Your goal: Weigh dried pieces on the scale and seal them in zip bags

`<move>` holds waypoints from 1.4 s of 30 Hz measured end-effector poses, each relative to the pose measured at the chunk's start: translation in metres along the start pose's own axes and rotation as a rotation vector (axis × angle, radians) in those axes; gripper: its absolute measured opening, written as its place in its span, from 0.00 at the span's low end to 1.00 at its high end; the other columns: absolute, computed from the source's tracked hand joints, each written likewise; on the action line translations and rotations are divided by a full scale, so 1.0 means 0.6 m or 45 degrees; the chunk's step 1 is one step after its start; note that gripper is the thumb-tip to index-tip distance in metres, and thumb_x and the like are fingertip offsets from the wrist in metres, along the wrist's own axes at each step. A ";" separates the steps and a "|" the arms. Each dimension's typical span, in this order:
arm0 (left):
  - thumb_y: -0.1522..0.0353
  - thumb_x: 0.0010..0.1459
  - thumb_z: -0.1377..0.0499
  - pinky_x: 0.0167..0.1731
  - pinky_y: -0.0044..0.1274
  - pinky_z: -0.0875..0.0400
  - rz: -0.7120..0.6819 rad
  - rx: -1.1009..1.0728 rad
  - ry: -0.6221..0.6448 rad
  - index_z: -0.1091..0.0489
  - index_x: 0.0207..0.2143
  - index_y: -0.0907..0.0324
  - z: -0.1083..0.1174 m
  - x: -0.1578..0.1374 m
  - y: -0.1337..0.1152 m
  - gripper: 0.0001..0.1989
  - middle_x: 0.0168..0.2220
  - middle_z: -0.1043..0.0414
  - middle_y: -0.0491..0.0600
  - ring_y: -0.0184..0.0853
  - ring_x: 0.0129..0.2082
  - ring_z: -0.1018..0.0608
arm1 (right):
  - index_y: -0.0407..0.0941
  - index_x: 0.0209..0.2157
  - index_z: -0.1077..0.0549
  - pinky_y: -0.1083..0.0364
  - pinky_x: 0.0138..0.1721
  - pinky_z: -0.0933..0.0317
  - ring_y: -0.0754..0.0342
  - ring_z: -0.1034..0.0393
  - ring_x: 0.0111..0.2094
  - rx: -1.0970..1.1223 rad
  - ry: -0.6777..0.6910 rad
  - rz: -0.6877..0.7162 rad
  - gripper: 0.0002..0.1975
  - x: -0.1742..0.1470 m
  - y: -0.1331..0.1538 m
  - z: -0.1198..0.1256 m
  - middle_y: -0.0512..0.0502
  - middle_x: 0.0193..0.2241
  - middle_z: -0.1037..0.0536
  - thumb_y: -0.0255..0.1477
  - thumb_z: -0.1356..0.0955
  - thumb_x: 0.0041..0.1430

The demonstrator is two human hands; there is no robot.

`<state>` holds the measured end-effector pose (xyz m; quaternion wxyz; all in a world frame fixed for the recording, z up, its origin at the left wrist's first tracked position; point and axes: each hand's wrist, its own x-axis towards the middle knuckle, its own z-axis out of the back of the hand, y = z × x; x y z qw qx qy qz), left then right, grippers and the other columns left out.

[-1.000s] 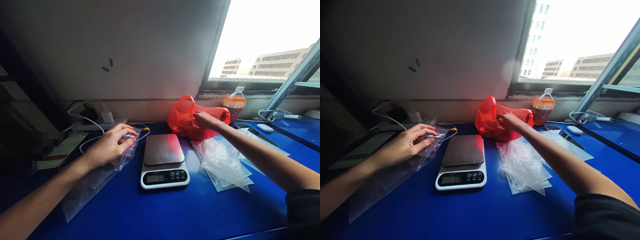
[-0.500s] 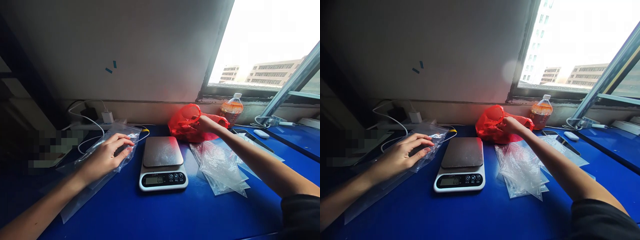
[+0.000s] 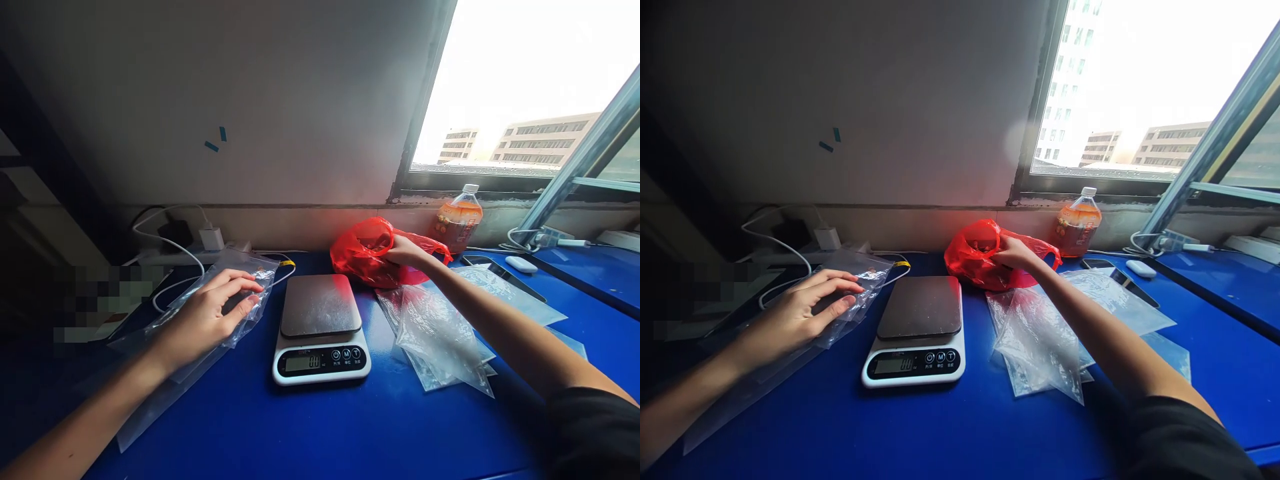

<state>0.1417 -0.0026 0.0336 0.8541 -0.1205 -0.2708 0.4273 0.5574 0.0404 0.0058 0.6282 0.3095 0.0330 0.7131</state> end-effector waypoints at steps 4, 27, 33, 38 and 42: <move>0.59 0.66 0.46 0.53 0.30 0.34 -0.016 0.006 -0.030 0.25 0.42 0.55 0.004 0.000 0.001 0.13 0.52 0.30 0.48 0.41 0.52 0.26 | 0.44 0.43 0.25 0.49 0.40 0.32 0.46 0.28 0.40 0.000 -0.286 -0.001 0.18 -0.013 0.017 -0.001 0.41 0.40 0.24 0.29 0.32 0.48; 0.65 0.64 0.43 0.30 0.22 0.28 -0.346 -0.429 0.115 0.30 0.46 0.58 -0.063 -0.017 -0.161 0.10 0.41 0.26 0.47 0.32 0.34 0.24 | 0.56 0.63 0.48 0.42 0.45 0.28 0.44 0.31 0.52 0.672 -0.417 0.441 0.39 -0.272 0.252 -0.038 0.39 0.56 0.37 0.19 0.29 0.55; 0.66 0.64 0.42 0.30 0.21 0.29 -0.474 -0.344 0.019 0.31 0.46 0.57 -0.057 -0.040 -0.150 0.10 0.39 0.27 0.46 0.29 0.30 0.26 | 0.54 0.63 0.46 0.42 0.50 0.29 0.43 0.40 0.60 0.656 -0.354 0.549 0.38 -0.285 0.252 -0.039 0.39 0.55 0.38 0.18 0.30 0.56; 0.65 0.59 0.36 0.36 0.23 0.25 -0.717 -0.316 -0.020 0.32 0.46 0.59 -0.075 -0.044 -0.154 0.15 0.41 0.26 0.49 0.33 0.37 0.23 | 0.51 0.64 0.47 0.44 0.50 0.28 0.46 0.34 0.54 0.385 -0.417 0.739 0.40 -0.285 0.248 -0.043 0.38 0.50 0.33 0.17 0.29 0.55; 0.68 0.58 0.35 0.39 0.25 0.25 -0.772 -0.253 -0.099 0.33 0.47 0.58 -0.085 -0.052 -0.156 0.16 0.41 0.25 0.50 0.35 0.39 0.21 | 0.50 0.65 0.47 0.46 0.46 0.26 0.47 0.31 0.50 0.286 -0.436 0.797 0.39 -0.283 0.248 -0.043 0.38 0.48 0.32 0.17 0.30 0.56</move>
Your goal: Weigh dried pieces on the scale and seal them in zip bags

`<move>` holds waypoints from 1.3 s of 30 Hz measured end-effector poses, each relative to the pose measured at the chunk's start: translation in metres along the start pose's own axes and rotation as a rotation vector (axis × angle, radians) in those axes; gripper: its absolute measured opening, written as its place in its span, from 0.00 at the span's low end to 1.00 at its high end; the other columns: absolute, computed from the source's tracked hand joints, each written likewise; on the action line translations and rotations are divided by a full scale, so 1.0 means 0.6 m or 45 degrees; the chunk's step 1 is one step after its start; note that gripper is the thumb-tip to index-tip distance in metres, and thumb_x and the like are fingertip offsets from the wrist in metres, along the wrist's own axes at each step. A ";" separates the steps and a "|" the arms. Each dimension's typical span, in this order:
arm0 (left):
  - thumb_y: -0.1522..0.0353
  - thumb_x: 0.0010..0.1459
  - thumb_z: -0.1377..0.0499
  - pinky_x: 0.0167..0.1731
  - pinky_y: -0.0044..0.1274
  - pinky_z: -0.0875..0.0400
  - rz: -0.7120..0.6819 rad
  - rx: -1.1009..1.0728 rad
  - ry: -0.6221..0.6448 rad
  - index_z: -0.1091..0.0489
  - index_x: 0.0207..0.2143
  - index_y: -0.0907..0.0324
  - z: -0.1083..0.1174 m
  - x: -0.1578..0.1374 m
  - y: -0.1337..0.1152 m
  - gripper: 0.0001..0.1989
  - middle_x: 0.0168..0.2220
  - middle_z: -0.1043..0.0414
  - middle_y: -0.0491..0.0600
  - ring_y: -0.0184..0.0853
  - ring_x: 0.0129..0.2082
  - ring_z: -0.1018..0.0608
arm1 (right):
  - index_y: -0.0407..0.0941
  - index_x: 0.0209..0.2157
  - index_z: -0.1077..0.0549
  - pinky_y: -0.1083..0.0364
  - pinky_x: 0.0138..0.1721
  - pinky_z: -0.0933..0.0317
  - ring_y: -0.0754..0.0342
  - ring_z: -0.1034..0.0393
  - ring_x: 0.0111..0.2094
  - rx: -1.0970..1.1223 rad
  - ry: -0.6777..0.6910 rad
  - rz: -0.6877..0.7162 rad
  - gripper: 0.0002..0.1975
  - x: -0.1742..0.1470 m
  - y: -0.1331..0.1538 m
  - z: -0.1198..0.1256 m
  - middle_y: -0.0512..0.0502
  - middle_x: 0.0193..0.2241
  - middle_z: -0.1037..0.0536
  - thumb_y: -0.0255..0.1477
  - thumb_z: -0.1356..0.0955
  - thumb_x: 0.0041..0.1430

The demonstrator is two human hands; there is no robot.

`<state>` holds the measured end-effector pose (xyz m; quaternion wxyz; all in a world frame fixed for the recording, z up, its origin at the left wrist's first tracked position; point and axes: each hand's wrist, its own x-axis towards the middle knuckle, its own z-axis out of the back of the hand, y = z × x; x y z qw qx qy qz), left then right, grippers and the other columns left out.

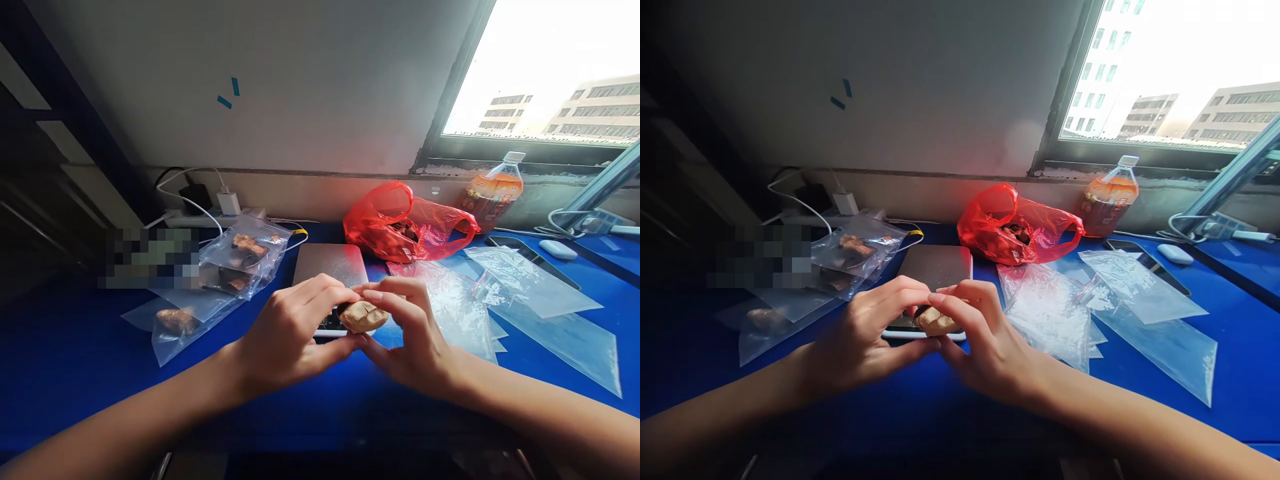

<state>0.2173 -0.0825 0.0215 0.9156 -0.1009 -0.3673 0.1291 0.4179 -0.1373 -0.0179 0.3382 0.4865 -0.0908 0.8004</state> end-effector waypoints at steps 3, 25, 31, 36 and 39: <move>0.70 0.59 0.36 0.40 0.24 0.25 -0.033 0.052 -0.033 0.34 0.47 0.58 -0.002 -0.003 -0.003 0.15 0.42 0.25 0.50 0.35 0.40 0.21 | 0.49 0.63 0.45 0.45 0.47 0.27 0.46 0.32 0.52 -0.019 0.014 0.015 0.35 0.001 0.001 -0.001 0.37 0.49 0.33 0.19 0.30 0.57; 0.62 0.60 0.37 0.31 0.23 0.22 0.318 -0.210 -0.018 0.35 0.51 0.57 0.008 -0.001 -0.009 0.19 0.46 0.25 0.52 0.36 0.40 0.20 | 0.51 0.51 0.35 0.49 0.41 0.26 0.48 0.25 0.44 0.131 0.012 -0.178 0.20 0.013 -0.002 0.006 0.42 0.43 0.24 0.19 0.34 0.59; 0.69 0.55 0.34 0.40 0.27 0.19 0.538 -0.638 0.149 0.38 0.56 0.53 0.011 0.005 -0.022 0.27 0.52 0.25 0.53 0.41 0.50 0.21 | 0.52 0.50 0.33 0.49 0.46 0.27 0.49 0.29 0.50 0.026 0.045 -0.080 0.18 0.009 0.000 0.010 0.41 0.48 0.32 0.20 0.34 0.60; 0.69 0.56 0.35 0.41 0.28 0.20 0.399 -0.439 0.090 0.38 0.57 0.53 0.013 0.004 -0.012 0.27 0.52 0.26 0.52 0.39 0.46 0.20 | 0.51 0.60 0.41 0.44 0.51 0.29 0.45 0.33 0.55 -0.012 0.032 -0.033 0.30 0.007 -0.005 0.014 0.38 0.51 0.32 0.20 0.32 0.59; 0.71 0.58 0.36 0.47 0.30 0.22 0.159 -0.077 0.019 0.39 0.58 0.55 0.015 0.002 0.007 0.26 0.53 0.28 0.54 0.41 0.50 0.22 | 0.50 0.62 0.43 0.43 0.52 0.30 0.44 0.35 0.55 -0.036 -0.024 -0.067 0.33 0.009 -0.013 0.016 0.37 0.52 0.33 0.22 0.30 0.58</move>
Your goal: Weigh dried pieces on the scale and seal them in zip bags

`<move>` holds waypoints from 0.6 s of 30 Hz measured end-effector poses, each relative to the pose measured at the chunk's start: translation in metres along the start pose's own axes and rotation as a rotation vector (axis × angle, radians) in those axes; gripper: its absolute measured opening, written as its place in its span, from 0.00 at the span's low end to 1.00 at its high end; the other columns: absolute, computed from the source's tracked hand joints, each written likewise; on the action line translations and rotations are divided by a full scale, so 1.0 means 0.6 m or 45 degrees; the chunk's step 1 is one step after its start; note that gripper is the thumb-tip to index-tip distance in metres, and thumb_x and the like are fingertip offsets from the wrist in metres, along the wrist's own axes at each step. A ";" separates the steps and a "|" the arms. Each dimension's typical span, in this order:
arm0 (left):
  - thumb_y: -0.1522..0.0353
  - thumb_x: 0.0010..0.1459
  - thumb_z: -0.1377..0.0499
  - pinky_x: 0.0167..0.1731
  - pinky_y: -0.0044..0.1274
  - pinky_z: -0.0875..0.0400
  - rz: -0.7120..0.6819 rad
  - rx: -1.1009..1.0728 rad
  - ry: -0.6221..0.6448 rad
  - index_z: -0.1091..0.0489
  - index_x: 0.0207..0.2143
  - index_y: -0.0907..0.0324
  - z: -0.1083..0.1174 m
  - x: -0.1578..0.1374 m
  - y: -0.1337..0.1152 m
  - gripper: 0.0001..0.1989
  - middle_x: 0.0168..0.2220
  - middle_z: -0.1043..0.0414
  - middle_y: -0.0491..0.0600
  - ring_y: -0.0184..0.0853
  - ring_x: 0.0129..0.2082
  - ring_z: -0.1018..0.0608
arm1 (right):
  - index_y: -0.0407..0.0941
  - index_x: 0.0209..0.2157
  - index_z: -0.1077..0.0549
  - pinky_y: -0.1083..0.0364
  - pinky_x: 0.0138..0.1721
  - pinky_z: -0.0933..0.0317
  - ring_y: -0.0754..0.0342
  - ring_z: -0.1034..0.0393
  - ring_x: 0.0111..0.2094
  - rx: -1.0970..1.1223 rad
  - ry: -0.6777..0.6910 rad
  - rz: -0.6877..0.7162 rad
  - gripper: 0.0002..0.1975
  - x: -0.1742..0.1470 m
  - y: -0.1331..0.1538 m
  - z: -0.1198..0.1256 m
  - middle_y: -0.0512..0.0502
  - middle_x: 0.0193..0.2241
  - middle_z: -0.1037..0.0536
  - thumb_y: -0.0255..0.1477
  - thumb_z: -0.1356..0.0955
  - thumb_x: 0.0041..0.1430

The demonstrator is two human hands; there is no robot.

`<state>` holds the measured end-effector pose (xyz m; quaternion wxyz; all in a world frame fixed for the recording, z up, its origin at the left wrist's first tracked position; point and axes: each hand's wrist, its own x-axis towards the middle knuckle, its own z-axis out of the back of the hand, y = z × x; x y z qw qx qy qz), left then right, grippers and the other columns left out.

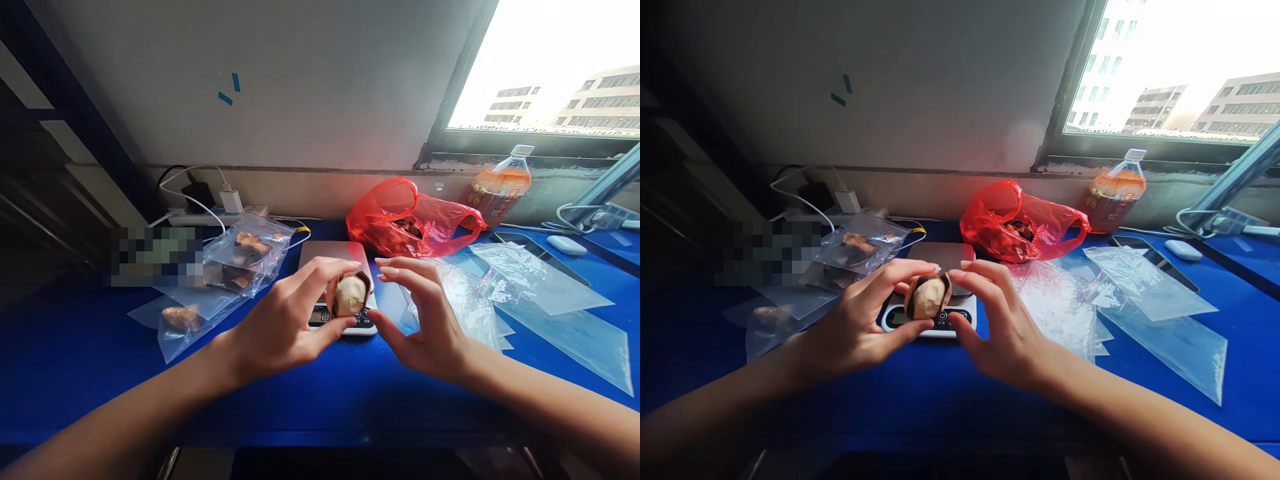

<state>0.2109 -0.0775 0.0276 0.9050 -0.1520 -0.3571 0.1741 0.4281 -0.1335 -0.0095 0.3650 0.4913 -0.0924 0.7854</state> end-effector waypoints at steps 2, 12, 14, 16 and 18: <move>0.74 0.59 0.37 0.53 0.32 0.25 -0.115 0.180 -0.028 0.38 0.57 0.57 0.002 0.001 0.011 0.24 0.53 0.30 0.55 0.42 0.54 0.25 | 0.50 0.62 0.44 0.43 0.50 0.30 0.45 0.33 0.52 0.067 0.013 -0.071 0.33 0.002 -0.003 0.002 0.38 0.51 0.32 0.23 0.30 0.59; 0.74 0.61 0.38 0.56 0.31 0.29 -0.250 0.126 0.027 0.42 0.59 0.57 -0.017 -0.007 0.018 0.26 0.53 0.31 0.55 0.39 0.55 0.27 | 0.49 0.55 0.41 0.55 0.35 0.29 0.54 0.26 0.37 0.602 0.291 -0.491 0.19 0.003 0.014 -0.007 0.47 0.38 0.23 0.27 0.34 0.64; 0.74 0.61 0.38 0.58 0.30 0.30 -0.257 0.049 0.046 0.42 0.59 0.57 -0.020 -0.008 0.015 0.26 0.55 0.31 0.55 0.38 0.56 0.27 | 0.49 0.53 0.38 0.55 0.33 0.28 0.54 0.25 0.37 0.533 0.234 -0.442 0.19 0.000 0.015 -0.010 0.46 0.38 0.23 0.26 0.33 0.62; 0.73 0.61 0.38 0.56 0.28 0.28 -0.207 -0.047 0.061 0.41 0.59 0.57 -0.021 -0.008 0.011 0.26 0.55 0.31 0.55 0.38 0.56 0.27 | 0.49 0.52 0.37 0.56 0.31 0.29 0.54 0.25 0.33 0.411 0.148 -0.375 0.19 -0.001 0.014 -0.011 0.47 0.36 0.22 0.26 0.32 0.60; 0.72 0.62 0.39 0.51 0.27 0.24 -0.075 -0.141 0.067 0.40 0.59 0.57 -0.018 -0.006 0.006 0.24 0.54 0.28 0.54 0.38 0.52 0.23 | 0.50 0.51 0.36 0.56 0.29 0.29 0.54 0.25 0.31 0.273 0.074 -0.305 0.19 0.000 0.012 -0.011 0.47 0.36 0.21 0.25 0.32 0.59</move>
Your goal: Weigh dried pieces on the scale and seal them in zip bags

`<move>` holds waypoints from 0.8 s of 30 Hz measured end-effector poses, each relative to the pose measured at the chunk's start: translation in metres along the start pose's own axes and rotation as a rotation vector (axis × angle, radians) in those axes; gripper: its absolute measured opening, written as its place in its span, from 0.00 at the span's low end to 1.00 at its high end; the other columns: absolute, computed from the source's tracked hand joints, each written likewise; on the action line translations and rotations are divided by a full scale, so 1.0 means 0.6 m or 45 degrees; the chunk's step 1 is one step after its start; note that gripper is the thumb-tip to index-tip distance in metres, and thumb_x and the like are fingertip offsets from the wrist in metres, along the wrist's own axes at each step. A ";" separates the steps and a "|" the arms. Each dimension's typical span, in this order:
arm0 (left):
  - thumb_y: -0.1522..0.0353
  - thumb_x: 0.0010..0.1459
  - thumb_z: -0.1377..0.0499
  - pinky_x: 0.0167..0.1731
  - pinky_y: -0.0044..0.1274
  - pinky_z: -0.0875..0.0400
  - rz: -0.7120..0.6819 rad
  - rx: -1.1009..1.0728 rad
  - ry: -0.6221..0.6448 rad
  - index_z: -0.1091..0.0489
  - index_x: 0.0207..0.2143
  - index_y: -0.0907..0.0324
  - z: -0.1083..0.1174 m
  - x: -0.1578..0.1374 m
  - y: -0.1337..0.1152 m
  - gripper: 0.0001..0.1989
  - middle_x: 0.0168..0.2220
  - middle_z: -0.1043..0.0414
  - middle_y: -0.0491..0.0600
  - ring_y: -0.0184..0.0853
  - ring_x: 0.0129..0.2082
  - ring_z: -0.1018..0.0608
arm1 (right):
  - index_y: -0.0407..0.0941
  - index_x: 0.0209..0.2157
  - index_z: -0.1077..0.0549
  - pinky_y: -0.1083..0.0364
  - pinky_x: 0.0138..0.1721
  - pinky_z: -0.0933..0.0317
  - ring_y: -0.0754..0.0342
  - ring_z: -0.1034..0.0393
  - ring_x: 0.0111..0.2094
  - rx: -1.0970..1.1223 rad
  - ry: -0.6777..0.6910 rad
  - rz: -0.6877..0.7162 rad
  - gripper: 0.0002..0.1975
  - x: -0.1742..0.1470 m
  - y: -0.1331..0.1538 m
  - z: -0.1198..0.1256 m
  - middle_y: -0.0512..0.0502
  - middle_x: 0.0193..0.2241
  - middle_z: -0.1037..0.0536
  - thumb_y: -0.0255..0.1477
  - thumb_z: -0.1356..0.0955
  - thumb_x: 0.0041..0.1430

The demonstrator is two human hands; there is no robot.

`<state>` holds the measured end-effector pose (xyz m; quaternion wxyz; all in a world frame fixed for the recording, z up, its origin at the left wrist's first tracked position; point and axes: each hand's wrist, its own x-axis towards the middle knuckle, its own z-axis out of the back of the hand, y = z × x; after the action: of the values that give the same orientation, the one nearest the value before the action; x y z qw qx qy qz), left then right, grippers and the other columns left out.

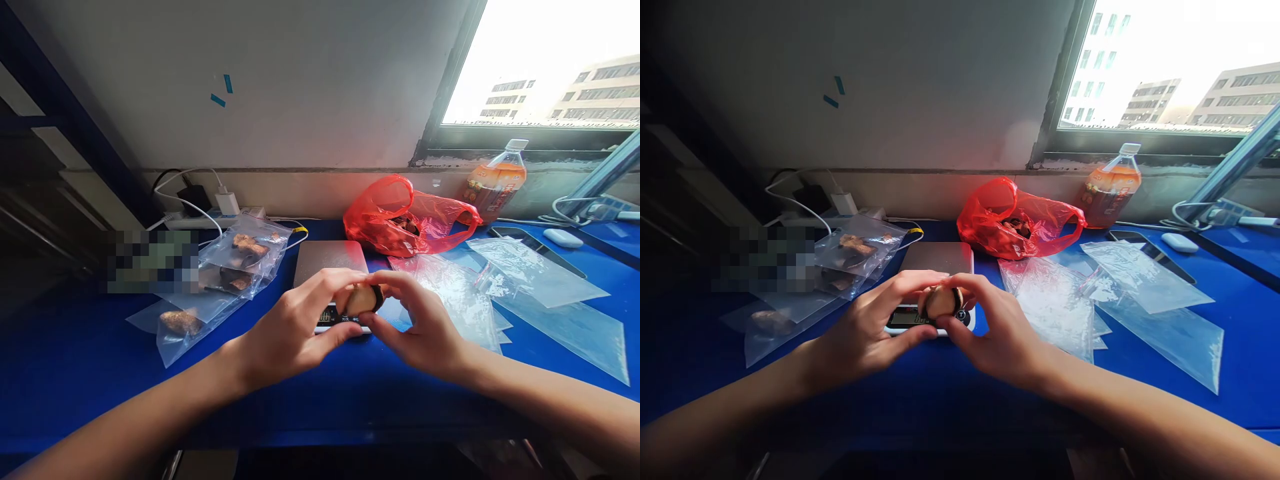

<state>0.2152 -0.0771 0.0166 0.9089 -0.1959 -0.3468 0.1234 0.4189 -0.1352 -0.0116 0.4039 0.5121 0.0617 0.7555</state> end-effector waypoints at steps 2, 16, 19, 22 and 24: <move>0.70 0.62 0.40 0.45 0.25 0.21 0.169 -0.060 -0.025 0.37 0.57 0.57 0.004 0.003 -0.005 0.21 0.50 0.25 0.52 0.36 0.46 0.19 | 0.50 0.50 0.36 0.56 0.29 0.29 0.54 0.24 0.30 -0.120 -0.030 0.087 0.18 0.003 -0.001 0.002 0.47 0.37 0.20 0.24 0.32 0.59; 0.71 0.64 0.46 0.42 0.21 0.24 0.310 0.157 -0.074 0.24 0.44 0.61 0.016 0.014 -0.006 0.12 0.41 0.18 0.47 0.34 0.40 0.17 | 0.47 0.57 0.39 0.51 0.35 0.28 0.48 0.24 0.36 -0.357 0.094 0.282 0.21 -0.003 -0.003 0.005 0.44 0.35 0.21 0.27 0.34 0.64; 0.70 0.65 0.47 0.40 0.21 0.24 0.281 0.250 -0.097 0.24 0.43 0.62 0.018 0.013 0.005 0.13 0.41 0.18 0.48 0.34 0.39 0.17 | 0.47 0.56 0.39 0.50 0.37 0.28 0.48 0.24 0.37 -0.362 0.093 0.292 0.20 -0.002 -0.007 0.005 0.43 0.38 0.20 0.27 0.34 0.64; 0.69 0.65 0.47 0.36 0.21 0.25 0.312 0.315 -0.115 0.25 0.45 0.60 0.020 0.014 0.020 0.12 0.36 0.18 0.47 0.31 0.32 0.18 | 0.46 0.55 0.39 0.50 0.37 0.28 0.48 0.24 0.38 -0.372 0.098 0.288 0.19 0.002 -0.011 0.007 0.42 0.40 0.21 0.27 0.34 0.64; 0.68 0.64 0.47 0.33 0.21 0.26 0.368 0.364 -0.141 0.25 0.44 0.60 0.021 0.015 0.030 0.12 0.33 0.19 0.45 0.30 0.28 0.19 | 0.45 0.54 0.39 0.50 0.37 0.28 0.48 0.24 0.37 -0.386 0.096 0.280 0.18 0.006 -0.014 0.012 0.41 0.40 0.21 0.27 0.34 0.64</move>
<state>0.2112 -0.0544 0.0225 0.8799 -0.1057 -0.3434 0.3110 0.4289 -0.1294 -0.0103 0.3888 0.4202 -0.0941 0.8145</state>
